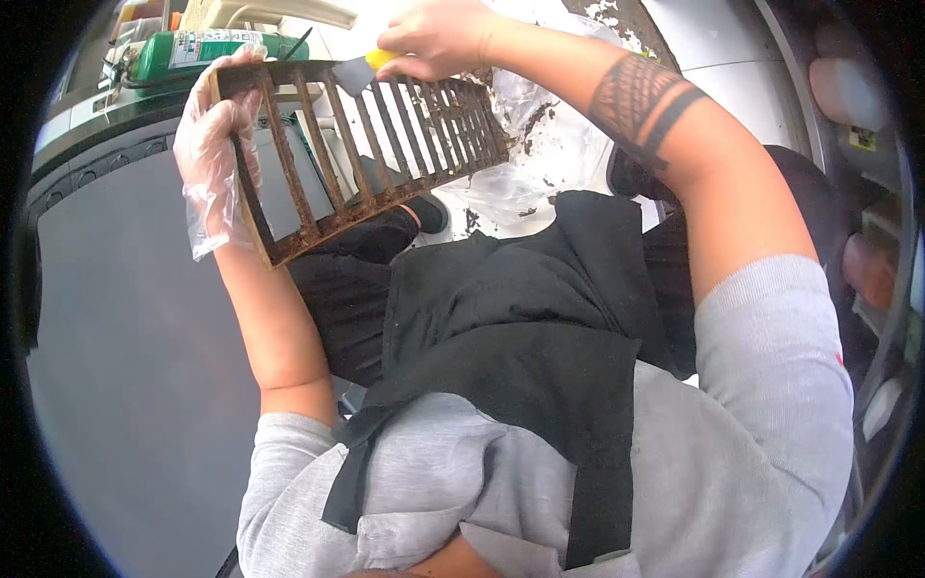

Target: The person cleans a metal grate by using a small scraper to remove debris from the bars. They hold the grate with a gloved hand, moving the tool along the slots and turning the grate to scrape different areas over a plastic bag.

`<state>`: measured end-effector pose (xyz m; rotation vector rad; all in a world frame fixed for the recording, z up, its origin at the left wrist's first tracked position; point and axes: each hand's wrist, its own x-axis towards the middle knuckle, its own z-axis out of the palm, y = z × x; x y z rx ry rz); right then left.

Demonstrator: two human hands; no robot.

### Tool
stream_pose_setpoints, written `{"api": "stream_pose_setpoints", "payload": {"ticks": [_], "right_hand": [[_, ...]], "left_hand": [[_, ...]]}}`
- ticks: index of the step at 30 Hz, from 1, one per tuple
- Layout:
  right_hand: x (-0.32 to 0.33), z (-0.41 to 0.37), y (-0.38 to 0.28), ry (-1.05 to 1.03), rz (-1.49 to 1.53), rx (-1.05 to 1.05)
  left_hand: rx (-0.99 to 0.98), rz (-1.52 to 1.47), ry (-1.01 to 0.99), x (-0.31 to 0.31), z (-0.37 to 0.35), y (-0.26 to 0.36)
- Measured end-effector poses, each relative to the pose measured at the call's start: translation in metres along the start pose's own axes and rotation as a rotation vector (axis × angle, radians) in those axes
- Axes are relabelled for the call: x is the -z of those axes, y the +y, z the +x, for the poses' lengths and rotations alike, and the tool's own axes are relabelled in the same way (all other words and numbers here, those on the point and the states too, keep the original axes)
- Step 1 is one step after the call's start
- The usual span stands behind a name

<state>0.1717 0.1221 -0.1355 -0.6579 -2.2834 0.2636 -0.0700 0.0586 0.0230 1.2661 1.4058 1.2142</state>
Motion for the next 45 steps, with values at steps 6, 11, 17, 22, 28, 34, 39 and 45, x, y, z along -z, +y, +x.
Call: {"api": "stream_pose_setpoints", "payload": {"ticks": [6,11,17,22,28,34,39,45], "right_hand": [[-0.011,-0.035,-0.029,0.02,0.26,-0.658],[-0.003,-0.031,-0.071,-0.205,1.202,-1.427],[0.004,-0.012,-0.105,-0.066,1.13,-1.252],[-0.006,-0.008,-0.097,-0.024,0.896,-1.247],[-0.019,-0.007,-0.101,0.043,0.29,-0.933],[-0.027,-0.011,-0.107,0.075,0.43,-0.926],[-0.03,-0.016,-0.102,0.087,0.439,-0.907],[-0.032,-0.027,-0.087,0.151,0.392,-0.912]], "left_hand": [[0.004,-0.036,0.022,0.002,-0.002,0.0],[0.067,0.191,0.062,0.0,-0.01,0.008],[-0.02,0.029,0.055,0.0,0.0,-0.001],[-0.056,0.059,0.061,-0.01,-0.001,-0.007],[-0.019,0.042,0.078,-0.014,-0.004,-0.006],[0.003,0.138,0.037,-0.011,-0.009,0.0],[0.009,0.162,0.073,-0.02,-0.013,0.004],[0.023,0.173,0.048,-0.018,-0.012,0.004]]}}
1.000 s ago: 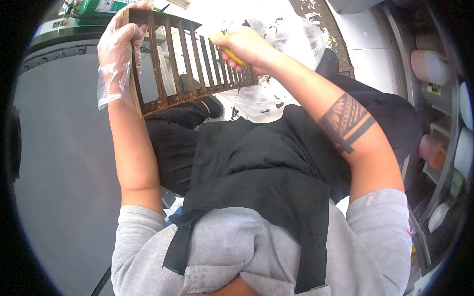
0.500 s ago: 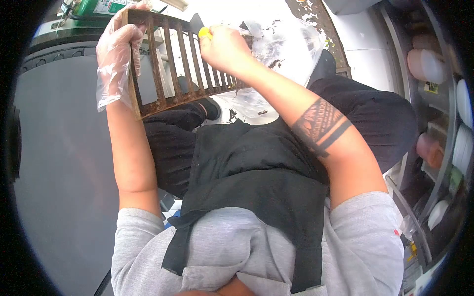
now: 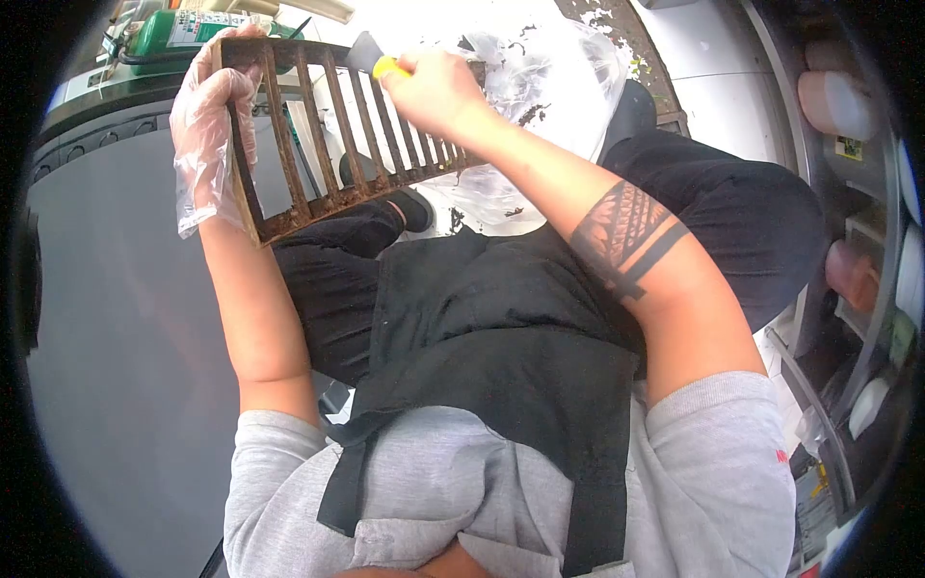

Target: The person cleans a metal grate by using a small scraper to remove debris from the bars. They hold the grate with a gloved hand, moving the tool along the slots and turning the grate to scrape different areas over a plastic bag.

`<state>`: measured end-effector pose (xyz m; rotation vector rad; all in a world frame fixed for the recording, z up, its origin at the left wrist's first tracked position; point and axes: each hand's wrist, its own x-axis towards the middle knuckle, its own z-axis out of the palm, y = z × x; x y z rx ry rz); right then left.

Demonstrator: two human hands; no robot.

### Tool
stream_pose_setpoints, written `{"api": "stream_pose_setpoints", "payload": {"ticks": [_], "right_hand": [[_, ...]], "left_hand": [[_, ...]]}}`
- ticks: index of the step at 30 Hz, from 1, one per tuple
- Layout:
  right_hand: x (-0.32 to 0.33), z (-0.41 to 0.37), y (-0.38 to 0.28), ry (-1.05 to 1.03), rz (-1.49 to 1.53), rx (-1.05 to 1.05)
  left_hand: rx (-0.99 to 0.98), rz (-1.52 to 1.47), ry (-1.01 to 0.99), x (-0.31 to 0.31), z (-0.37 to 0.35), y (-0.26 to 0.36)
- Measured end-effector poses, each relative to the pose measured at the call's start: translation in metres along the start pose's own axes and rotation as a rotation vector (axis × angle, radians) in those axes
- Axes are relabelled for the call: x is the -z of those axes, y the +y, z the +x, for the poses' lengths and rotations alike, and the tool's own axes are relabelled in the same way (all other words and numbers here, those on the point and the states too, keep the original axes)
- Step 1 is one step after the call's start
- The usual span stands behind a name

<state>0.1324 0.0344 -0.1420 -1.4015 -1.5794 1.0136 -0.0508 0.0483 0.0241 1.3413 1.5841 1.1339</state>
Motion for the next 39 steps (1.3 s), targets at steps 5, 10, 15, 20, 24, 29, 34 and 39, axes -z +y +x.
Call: {"api": "stream_pose_setpoints", "payload": {"ticks": [5,10,15,20,24,29,34,39], "right_hand": [[0.006,0.014,0.011,-0.203,0.228,-0.184],[0.01,0.01,-0.002,-0.303,0.439,-0.3],[0.025,0.01,-0.01,-0.449,0.104,-0.327],[0.043,0.022,-0.019,-0.4,-0.047,-0.114],[0.05,0.037,-0.025,-0.335,-0.378,0.238],[0.071,0.063,-0.053,-0.514,-0.536,0.267],[0.076,0.076,-0.078,-0.577,-0.665,0.33],[0.075,0.08,-0.066,-0.582,-0.643,0.367]], "left_hand": [[-0.049,0.0,-0.044,0.0,0.002,0.0],[-0.103,-0.085,-0.022,-0.001,0.001,-0.006],[-0.043,-0.068,0.004,-0.001,0.003,-0.007],[-0.061,-0.055,-0.006,-0.002,0.007,-0.001],[-0.103,-0.09,0.045,-0.007,0.008,-0.02],[-0.06,-0.101,-0.015,0.0,0.01,-0.009],[-0.125,-0.122,0.033,-0.012,0.0,-0.001],[-0.104,-0.154,0.048,-0.016,-0.006,0.001]]}}
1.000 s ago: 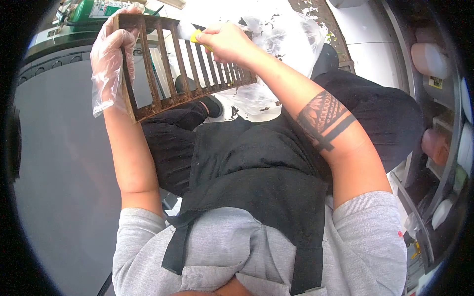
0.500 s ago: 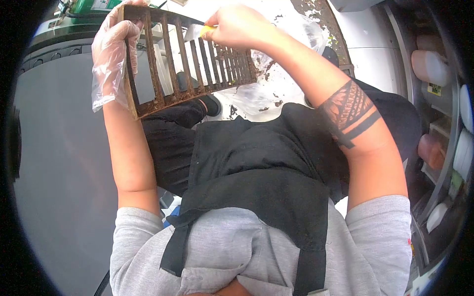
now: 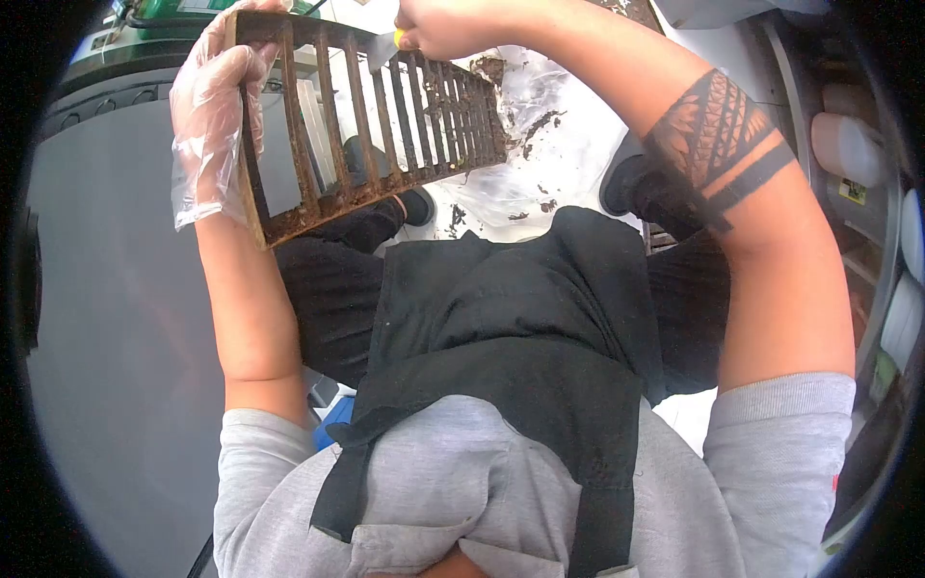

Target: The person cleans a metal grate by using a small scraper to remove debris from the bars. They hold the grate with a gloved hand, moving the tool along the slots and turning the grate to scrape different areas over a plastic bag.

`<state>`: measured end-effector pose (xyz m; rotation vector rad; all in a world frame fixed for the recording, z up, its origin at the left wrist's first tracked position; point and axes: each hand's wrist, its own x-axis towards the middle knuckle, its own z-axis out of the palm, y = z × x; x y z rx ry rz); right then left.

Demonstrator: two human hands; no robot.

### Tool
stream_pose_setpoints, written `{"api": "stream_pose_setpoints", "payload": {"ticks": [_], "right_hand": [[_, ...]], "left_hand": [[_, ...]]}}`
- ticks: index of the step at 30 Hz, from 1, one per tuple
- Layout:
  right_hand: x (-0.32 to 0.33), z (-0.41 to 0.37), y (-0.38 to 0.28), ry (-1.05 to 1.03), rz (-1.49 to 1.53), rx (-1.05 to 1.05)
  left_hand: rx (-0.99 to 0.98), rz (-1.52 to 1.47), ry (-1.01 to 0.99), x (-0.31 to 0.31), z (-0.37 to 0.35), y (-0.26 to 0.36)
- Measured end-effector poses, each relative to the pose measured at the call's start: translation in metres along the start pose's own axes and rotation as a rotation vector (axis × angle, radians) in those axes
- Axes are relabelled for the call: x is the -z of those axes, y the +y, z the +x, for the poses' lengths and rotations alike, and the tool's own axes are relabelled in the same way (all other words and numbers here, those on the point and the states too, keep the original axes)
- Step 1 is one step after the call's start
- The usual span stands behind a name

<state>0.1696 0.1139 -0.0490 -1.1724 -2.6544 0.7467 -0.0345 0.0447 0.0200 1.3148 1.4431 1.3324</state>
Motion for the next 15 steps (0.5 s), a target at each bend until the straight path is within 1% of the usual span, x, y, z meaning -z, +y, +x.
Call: {"api": "stream_pose_setpoints", "payload": {"ticks": [1,2,3,4,5,6,7,9,10,11,13,14,15], "right_hand": [[-0.006,0.003,0.009,0.003,0.006,0.002],[-0.018,0.007,0.021,0.004,0.064,0.052],[-0.027,0.008,0.028,0.008,0.119,0.1],[-0.036,0.007,0.034,0.016,0.119,0.098],[-0.041,0.005,0.034,0.076,0.047,0.145],[-0.042,0.005,0.035,0.138,-0.027,0.193],[-0.042,0.003,0.037,0.148,-0.026,0.196],[-0.04,-0.009,0.027,0.146,-0.073,0.187],[-0.039,-0.011,0.025,0.152,-0.064,0.136],[-0.037,-0.012,0.023,0.156,-0.068,0.134],[-0.028,-0.014,0.02,0.192,-0.116,0.224],[-0.03,-0.016,0.021,0.196,-0.123,0.221],[-0.032,-0.018,0.024,0.327,-0.173,0.288]], "left_hand": [[0.005,0.041,-0.006,0.0,-0.001,0.002],[0.01,0.084,-0.014,-0.001,-0.002,0.003],[0.007,0.09,-0.019,0.002,0.001,-0.001],[0.008,0.067,-0.032,0.01,0.004,-0.01],[0.01,0.044,-0.045,0.009,0.004,-0.011],[0.026,0.105,-0.04,0.007,0.002,-0.009],[0.018,0.111,-0.041,0.006,0.003,-0.01],[0.017,-0.027,-0.08,0.006,0.0,-0.012],[0.031,-0.057,-0.06,0.005,0.0,-0.013],[0.027,-0.058,-0.064,0.002,0.0,-0.012],[0.045,-0.038,-0.01,-0.001,0.0,-0.008],[0.038,-0.042,-0.014,0.002,0.002,-0.008],[0.047,0.034,-0.03,0.007,0.006,-0.009]]}}
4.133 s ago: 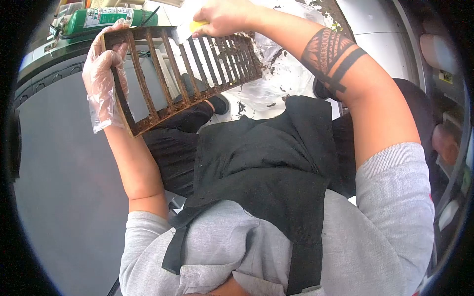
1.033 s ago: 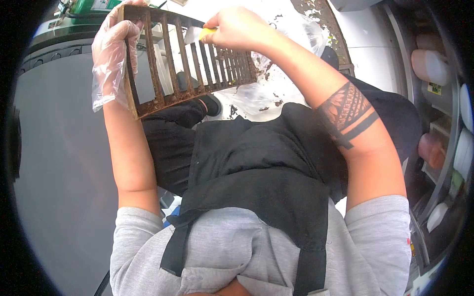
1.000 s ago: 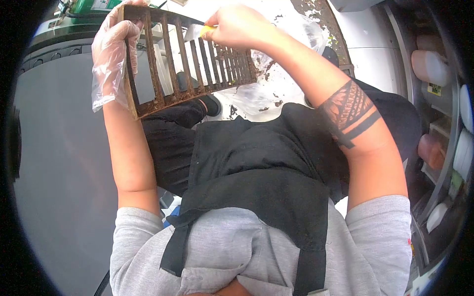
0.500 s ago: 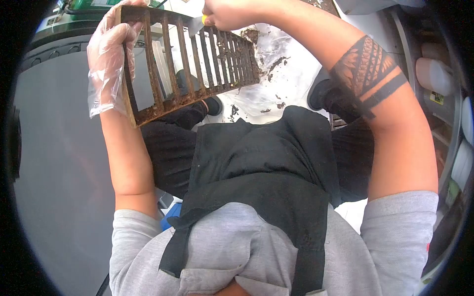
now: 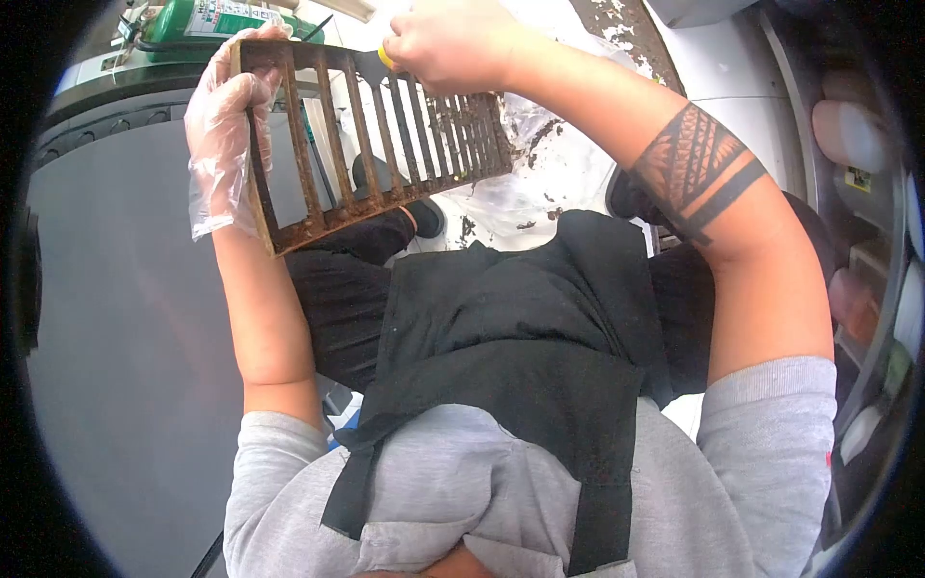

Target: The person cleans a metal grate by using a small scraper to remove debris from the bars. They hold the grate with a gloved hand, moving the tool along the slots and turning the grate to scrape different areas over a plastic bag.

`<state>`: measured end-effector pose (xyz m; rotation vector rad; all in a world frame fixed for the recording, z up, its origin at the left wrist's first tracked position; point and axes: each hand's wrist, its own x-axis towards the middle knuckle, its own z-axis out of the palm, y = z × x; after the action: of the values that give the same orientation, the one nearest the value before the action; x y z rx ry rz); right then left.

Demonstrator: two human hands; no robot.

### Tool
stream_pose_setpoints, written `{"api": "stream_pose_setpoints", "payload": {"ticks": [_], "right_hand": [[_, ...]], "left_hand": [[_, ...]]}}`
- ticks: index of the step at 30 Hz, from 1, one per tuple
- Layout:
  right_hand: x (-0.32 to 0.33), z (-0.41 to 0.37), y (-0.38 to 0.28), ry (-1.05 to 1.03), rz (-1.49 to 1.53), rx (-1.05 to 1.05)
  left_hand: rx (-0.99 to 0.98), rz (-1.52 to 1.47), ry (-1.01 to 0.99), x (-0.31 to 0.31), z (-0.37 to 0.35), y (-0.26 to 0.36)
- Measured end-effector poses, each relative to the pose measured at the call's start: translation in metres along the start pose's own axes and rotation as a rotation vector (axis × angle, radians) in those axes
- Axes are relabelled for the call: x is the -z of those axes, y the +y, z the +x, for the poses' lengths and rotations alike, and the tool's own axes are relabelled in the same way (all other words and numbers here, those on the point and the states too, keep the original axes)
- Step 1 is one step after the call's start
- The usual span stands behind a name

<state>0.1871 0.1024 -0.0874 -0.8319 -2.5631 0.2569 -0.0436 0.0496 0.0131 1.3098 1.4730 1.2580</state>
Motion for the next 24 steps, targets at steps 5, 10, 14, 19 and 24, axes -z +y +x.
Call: {"api": "stream_pose_setpoints", "payload": {"ticks": [5,10,14,19,24], "right_hand": [[0.015,-0.013,-0.004,-0.018,0.08,-0.035],[0.02,-0.022,-0.043,-0.168,0.699,-0.727],[-0.007,-0.02,-0.063,-0.142,1.124,-0.907],[-0.035,-0.033,-0.082,-0.035,1.15,-0.927],[-0.053,-0.003,-0.07,0.132,1.009,-0.935]], "left_hand": [[-0.013,0.067,-0.003,-0.005,-0.001,0.005],[-0.027,0.023,-0.065,0.01,0.011,-0.002],[0.022,0.06,-0.03,0.012,0.017,-0.003],[-0.007,0.013,-0.054,0.008,0.01,-0.005],[-0.014,0.027,-0.077,0.015,0.012,-0.009]]}}
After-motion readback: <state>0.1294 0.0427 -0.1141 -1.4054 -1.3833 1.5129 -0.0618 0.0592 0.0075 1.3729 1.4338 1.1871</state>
